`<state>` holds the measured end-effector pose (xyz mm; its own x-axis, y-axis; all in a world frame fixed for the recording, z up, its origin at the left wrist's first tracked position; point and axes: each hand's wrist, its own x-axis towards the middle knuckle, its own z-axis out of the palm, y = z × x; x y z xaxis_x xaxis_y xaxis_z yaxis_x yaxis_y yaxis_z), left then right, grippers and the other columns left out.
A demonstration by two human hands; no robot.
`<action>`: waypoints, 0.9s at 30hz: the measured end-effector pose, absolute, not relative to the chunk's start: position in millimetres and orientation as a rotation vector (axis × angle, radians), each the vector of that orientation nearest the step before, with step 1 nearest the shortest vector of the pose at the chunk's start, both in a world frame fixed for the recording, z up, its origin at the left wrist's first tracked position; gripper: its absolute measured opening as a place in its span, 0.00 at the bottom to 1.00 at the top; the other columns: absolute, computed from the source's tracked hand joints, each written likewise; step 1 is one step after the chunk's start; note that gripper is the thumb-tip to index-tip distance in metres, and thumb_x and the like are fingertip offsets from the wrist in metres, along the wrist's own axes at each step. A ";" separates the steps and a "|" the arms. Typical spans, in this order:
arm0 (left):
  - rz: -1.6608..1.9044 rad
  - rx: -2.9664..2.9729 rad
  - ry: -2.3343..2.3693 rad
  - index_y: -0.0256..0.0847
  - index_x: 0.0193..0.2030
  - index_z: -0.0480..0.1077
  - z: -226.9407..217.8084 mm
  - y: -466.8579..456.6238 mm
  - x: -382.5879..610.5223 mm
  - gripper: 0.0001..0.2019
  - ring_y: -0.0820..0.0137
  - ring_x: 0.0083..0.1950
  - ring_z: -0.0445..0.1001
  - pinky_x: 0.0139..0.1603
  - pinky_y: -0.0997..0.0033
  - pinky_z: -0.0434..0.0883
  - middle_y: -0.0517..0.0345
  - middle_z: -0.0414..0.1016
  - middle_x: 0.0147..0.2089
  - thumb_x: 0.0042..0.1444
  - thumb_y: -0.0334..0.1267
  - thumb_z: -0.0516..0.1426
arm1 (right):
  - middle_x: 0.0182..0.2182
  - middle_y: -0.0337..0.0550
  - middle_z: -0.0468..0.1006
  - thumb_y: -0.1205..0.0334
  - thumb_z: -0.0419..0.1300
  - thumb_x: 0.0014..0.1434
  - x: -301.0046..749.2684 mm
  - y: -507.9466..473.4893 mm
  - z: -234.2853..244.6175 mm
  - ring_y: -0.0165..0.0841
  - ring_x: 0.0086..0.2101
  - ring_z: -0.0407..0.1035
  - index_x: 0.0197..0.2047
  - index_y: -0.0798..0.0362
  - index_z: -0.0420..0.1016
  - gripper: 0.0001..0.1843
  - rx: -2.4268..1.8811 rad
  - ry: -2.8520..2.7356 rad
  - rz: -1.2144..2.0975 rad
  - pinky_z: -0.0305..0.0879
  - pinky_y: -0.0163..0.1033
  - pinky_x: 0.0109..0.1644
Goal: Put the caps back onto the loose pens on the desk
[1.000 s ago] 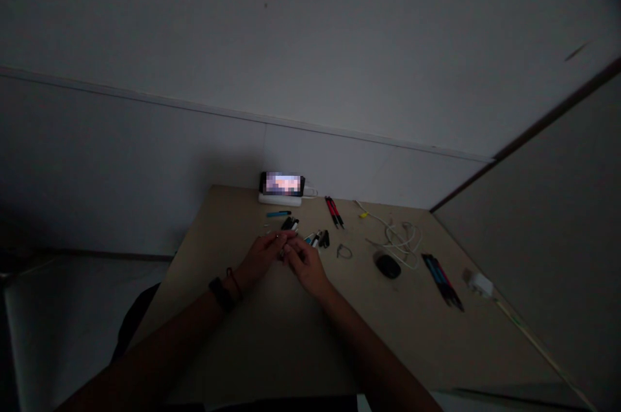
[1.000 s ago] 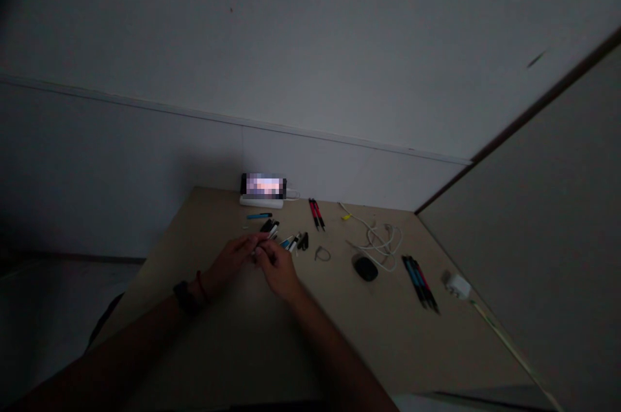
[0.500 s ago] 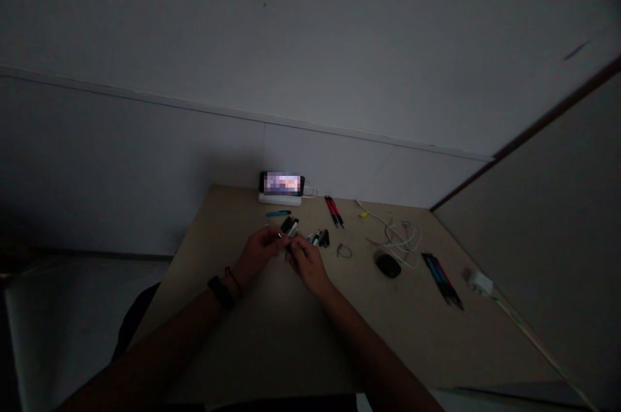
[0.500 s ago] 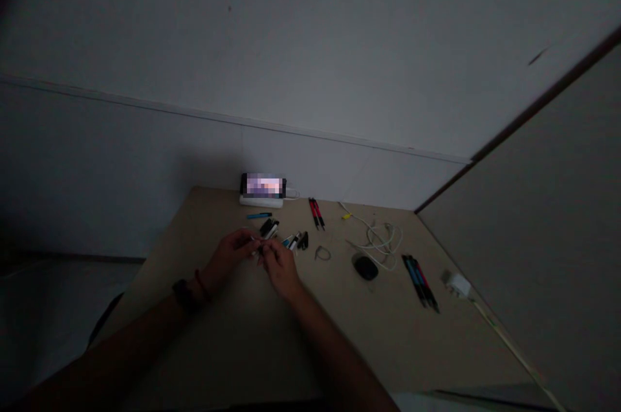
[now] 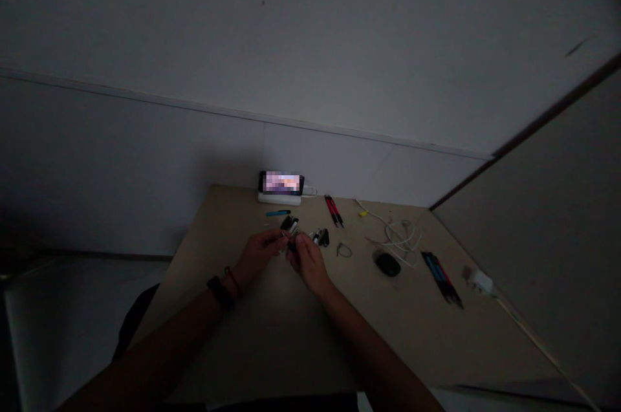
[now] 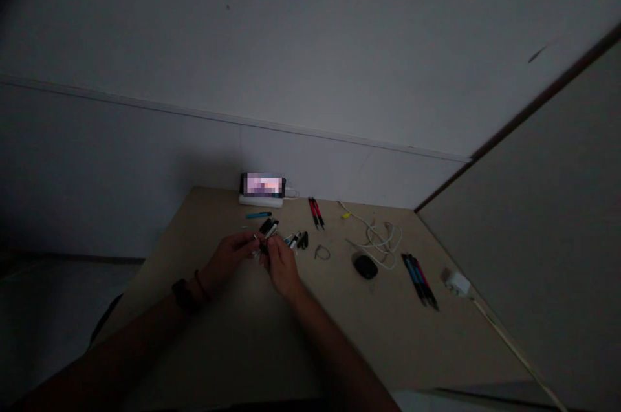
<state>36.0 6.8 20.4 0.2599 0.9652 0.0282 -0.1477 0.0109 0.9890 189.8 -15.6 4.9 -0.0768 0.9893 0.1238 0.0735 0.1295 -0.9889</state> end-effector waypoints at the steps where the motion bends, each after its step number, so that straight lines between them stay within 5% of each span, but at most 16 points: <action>1: 1.085 1.237 0.895 0.39 0.42 0.81 21.3 6.0 35.8 0.17 0.68 0.37 0.74 0.36 0.71 0.69 0.53 0.80 0.39 0.51 0.50 0.64 | 0.21 0.36 0.66 0.35 0.49 0.65 189.6 -15.9 5.5 0.29 0.20 0.57 0.31 0.50 0.65 0.27 -1.134 -1.372 1.125 0.50 0.35 0.22; 12: 1.110 1.207 0.858 0.37 0.34 0.75 16.8 7.4 39.8 0.16 0.75 0.26 0.67 0.30 0.73 0.65 0.63 0.70 0.24 0.50 0.49 0.66 | 0.23 0.34 0.67 0.34 0.48 0.65 185.8 -20.3 15.1 0.29 0.20 0.58 0.36 0.47 0.60 0.24 -1.130 -1.329 1.129 0.51 0.34 0.22; 22: 1.135 1.210 0.902 0.38 0.30 0.69 20.8 2.2 40.3 0.17 0.75 0.26 0.67 0.30 0.74 0.65 0.64 0.69 0.24 0.49 0.50 0.66 | 0.24 0.35 0.66 0.38 0.47 0.67 187.8 -19.5 8.8 0.31 0.23 0.61 0.37 0.47 0.61 0.21 -1.133 -1.425 1.083 0.56 0.36 0.26; 27: 1.134 1.225 0.936 0.38 0.35 0.73 23.7 1.9 39.4 0.17 0.74 0.28 0.68 0.31 0.73 0.66 0.61 0.72 0.28 0.50 0.51 0.65 | 0.26 0.35 0.64 0.45 0.49 0.66 188.0 -17.0 3.2 0.31 0.24 0.59 0.37 0.47 0.62 0.15 -1.131 -1.334 1.106 0.56 0.35 0.26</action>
<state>39.4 1.9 23.7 0.2114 0.9763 0.0463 -0.1394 -0.0168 0.9901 188.0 -17.0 3.2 -0.0361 0.9902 0.1348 0.0511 0.1365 -0.9893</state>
